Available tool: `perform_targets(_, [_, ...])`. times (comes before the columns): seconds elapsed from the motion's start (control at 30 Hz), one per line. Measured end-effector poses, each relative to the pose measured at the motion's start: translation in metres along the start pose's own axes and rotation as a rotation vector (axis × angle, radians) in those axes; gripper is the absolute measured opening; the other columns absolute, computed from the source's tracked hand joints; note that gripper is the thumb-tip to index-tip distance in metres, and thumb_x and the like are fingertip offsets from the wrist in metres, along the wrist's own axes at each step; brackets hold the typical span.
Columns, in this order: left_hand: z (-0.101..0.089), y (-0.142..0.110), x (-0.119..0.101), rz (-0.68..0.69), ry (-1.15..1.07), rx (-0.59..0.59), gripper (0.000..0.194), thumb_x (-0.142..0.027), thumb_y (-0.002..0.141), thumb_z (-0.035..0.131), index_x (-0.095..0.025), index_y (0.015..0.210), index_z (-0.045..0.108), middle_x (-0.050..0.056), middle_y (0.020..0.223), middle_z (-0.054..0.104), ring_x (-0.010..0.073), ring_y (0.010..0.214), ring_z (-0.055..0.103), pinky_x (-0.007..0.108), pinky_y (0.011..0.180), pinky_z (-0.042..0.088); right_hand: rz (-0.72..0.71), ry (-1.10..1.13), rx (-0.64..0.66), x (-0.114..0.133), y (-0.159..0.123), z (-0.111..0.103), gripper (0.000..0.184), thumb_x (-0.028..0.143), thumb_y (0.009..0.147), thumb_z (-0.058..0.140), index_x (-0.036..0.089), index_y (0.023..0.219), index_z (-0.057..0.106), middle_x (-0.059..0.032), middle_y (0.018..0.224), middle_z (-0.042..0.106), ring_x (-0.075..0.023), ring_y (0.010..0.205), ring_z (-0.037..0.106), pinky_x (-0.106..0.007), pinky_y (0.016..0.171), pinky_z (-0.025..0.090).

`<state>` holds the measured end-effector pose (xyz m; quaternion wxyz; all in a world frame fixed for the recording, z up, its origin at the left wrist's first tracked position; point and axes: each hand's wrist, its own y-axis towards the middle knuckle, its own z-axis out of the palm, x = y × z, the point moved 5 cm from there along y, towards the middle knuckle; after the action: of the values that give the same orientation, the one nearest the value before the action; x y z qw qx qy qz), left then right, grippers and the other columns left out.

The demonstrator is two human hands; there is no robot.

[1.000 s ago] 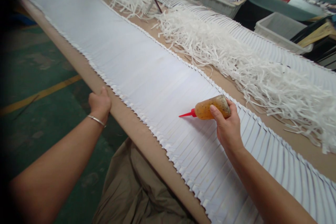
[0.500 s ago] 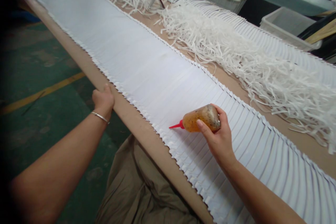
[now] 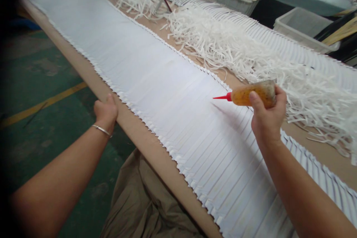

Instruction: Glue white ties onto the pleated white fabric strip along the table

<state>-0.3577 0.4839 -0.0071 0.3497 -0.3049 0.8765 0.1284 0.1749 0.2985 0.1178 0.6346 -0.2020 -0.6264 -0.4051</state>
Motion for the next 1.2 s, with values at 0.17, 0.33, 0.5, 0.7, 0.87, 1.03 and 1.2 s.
perform_targets(0.17, [-0.003, -0.001, -0.003, -0.003, 0.007, -0.003, 0.04, -0.041, 0.096, 0.055, -0.004, 0.109, 0.058, 0.031, 0.126, 0.064, 0.0383, 0.12, 0.063, 0.048, 0.101, 0.049, 0.102, 0.12, -0.001, -0.038, 0.059, 0.013, 0.044, 0.026, 0.063, 0.085, 0.023, 0.095, 0.055, -0.0013, 0.098, 0.065, -0.0193, 0.086, 0.067, -0.034, 0.068, 0.059])
perform_targets(0.33, [-0.003, -0.001, -0.004, -0.013, 0.019, -0.004, 0.039, -0.039, 0.096, 0.056, -0.003, 0.111, 0.059, 0.031, 0.125, 0.064, 0.0389, 0.119, 0.064, 0.049, 0.1, 0.05, 0.117, 0.081, -0.026, -0.06, 0.085, 0.017, 0.044, 0.035, 0.067, 0.084, 0.022, 0.096, 0.053, -0.0014, 0.097, 0.065, -0.0178, 0.08, 0.067, -0.033, 0.061, 0.061])
perform_targets(0.5, [-0.003, -0.001, -0.003, -0.014, 0.027, 0.0, 0.042, -0.04, 0.097, 0.056, -0.001, 0.114, 0.059, 0.031, 0.126, 0.064, 0.0385, 0.12, 0.064, 0.049, 0.1, 0.05, 0.098, -0.001, -0.024, -0.071, 0.097, 0.02, 0.046, 0.038, 0.068, 0.085, 0.026, 0.099, 0.053, -0.0008, 0.101, 0.066, -0.0176, 0.081, 0.067, -0.032, 0.058, 0.06])
perform_targets(0.7, [-0.002, 0.001, -0.001, -0.011, 0.028, -0.003, 0.045, -0.042, 0.096, 0.055, -0.001, 0.115, 0.059, 0.03, 0.127, 0.064, 0.0388, 0.12, 0.063, 0.048, 0.101, 0.05, 0.104, -0.003, -0.046, -0.071, 0.093, 0.021, 0.051, 0.038, 0.065, 0.086, 0.025, 0.102, 0.054, -0.0025, 0.105, 0.066, -0.0178, 0.081, 0.067, -0.03, 0.058, 0.059])
perform_targets(0.87, [-0.001, 0.002, 0.001, -0.003, 0.028, -0.005, 0.046, -0.042, 0.096, 0.054, -0.001, 0.115, 0.059, 0.031, 0.125, 0.064, 0.0382, 0.12, 0.063, 0.046, 0.1, 0.05, 0.156, -0.013, 0.005, -0.063, 0.076, 0.021, 0.05, 0.033, 0.065, 0.085, 0.023, 0.103, 0.055, -0.0036, 0.104, 0.066, -0.0187, 0.083, 0.066, -0.029, 0.058, 0.056])
perform_targets(1.03, [0.0, 0.003, 0.001, -0.002, 0.024, -0.006, 0.045, -0.042, 0.096, 0.054, -0.002, 0.113, 0.059, 0.031, 0.126, 0.064, 0.0384, 0.12, 0.063, 0.047, 0.1, 0.049, 0.167, 0.032, 0.042, -0.053, 0.055, 0.025, 0.052, 0.032, 0.06, 0.088, 0.023, 0.1, 0.057, -0.0019, 0.1, 0.066, -0.0182, 0.081, 0.065, -0.029, 0.059, 0.056])
perform_targets(1.2, [0.001, 0.003, 0.001, -0.007, 0.013, 0.0, 0.042, -0.042, 0.096, 0.054, -0.003, 0.112, 0.058, 0.032, 0.125, 0.063, 0.0377, 0.119, 0.063, 0.048, 0.1, 0.049, 0.168, 0.053, 0.098, -0.042, 0.028, 0.03, 0.055, 0.034, 0.06, 0.09, 0.021, 0.103, 0.058, -0.0022, 0.101, 0.064, -0.0174, 0.083, 0.063, -0.028, 0.059, 0.056])
